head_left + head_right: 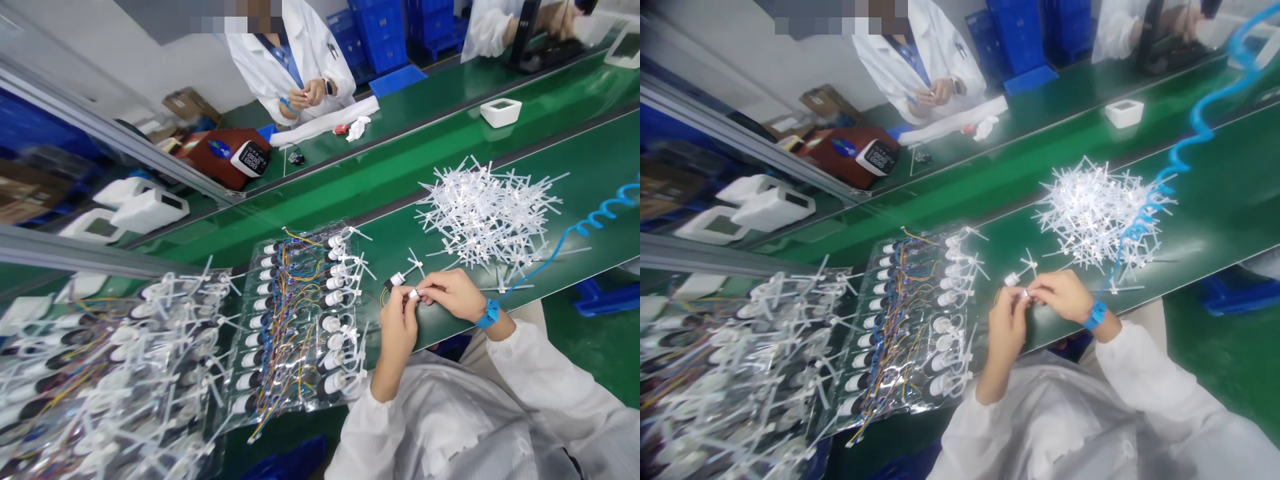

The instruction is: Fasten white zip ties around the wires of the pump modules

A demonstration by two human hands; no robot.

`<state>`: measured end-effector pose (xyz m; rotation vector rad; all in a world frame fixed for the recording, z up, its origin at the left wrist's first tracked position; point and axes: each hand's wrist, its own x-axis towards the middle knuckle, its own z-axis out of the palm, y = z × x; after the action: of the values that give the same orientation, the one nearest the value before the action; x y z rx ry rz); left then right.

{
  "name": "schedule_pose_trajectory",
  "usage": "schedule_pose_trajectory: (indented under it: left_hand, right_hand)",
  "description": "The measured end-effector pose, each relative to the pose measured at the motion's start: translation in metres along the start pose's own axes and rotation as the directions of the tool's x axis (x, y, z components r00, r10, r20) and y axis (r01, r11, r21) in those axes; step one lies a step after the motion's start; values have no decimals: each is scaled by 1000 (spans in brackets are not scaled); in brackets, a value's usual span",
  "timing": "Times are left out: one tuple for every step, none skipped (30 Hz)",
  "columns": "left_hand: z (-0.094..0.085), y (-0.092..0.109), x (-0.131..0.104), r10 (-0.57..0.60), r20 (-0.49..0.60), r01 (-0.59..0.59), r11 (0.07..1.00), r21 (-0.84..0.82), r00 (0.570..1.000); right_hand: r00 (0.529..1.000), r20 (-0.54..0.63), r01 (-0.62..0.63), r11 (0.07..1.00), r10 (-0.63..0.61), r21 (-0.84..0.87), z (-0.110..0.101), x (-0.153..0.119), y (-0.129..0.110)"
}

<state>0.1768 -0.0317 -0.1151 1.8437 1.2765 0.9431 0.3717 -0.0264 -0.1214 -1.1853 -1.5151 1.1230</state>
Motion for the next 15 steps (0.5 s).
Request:
schedule_pose_trajectory:
  left_hand:
    - [0,0,0,-6,0,6,1000,1,1000]
    - [1,-1,1,-13,-1,13,1000,-1,1000]
    - [2,-1,1,-21,-6,21,1000,-7,1000]
    - [3,-1,1,-30,-12,30,999,-16,999]
    - [3,-1,2,-39,-20,38,999,-26,999]
    - [4,-1,2,-50,-29,49,998,-37,998]
    - [5,-1,2,-63,-38,62,997,-46,997]
    - [5,-1,1,-75,-46,73,996,-54,996]
    - [6,-1,1,-85,-52,82,995,-62,995]
    - [6,-1,0,-92,-55,88,994,-69,994]
    - [5,-1,0,-97,-55,93,993,-75,994]
    - [5,-1,-1,-100,-54,95,992,-78,994]
    - [4,-1,-2,-100,-50,96,992,-77,994]
    - [4,-1,-2,-100,-48,96,993,-73,994]
    - [4,-2,-3,-98,-47,95,993,-68,994]
  right_hand:
    - [1000,0,-1,1000,1,4,0,1,0]
    - [1000,-2,-7,1000,7,14,0,1,1]
    - [1000,-6,-19,999,19,33,1,2,1]
    - [999,-12,-34,998,35,58,1,2,1]
    - [999,-17,-50,995,51,85,2,2,1]
    - [998,-23,-60,992,63,109,3,2,0]
    - [997,-32,-64,991,68,121,3,2,0]
    - [997,-44,-59,991,64,121,4,2,-1]
    - [997,-56,-50,992,56,113,4,1,-1]
    - [997,-63,-42,994,48,104,5,1,-2]
    - [997,-65,-37,994,44,100,5,0,-3]
    - [997,-63,-36,994,42,104,5,0,-3]
    - [997,-58,-37,993,44,115,5,-1,-4]
    - [998,-49,-41,991,47,127,5,-1,-4]
    - [998,-40,-46,990,52,137,5,-2,-4]
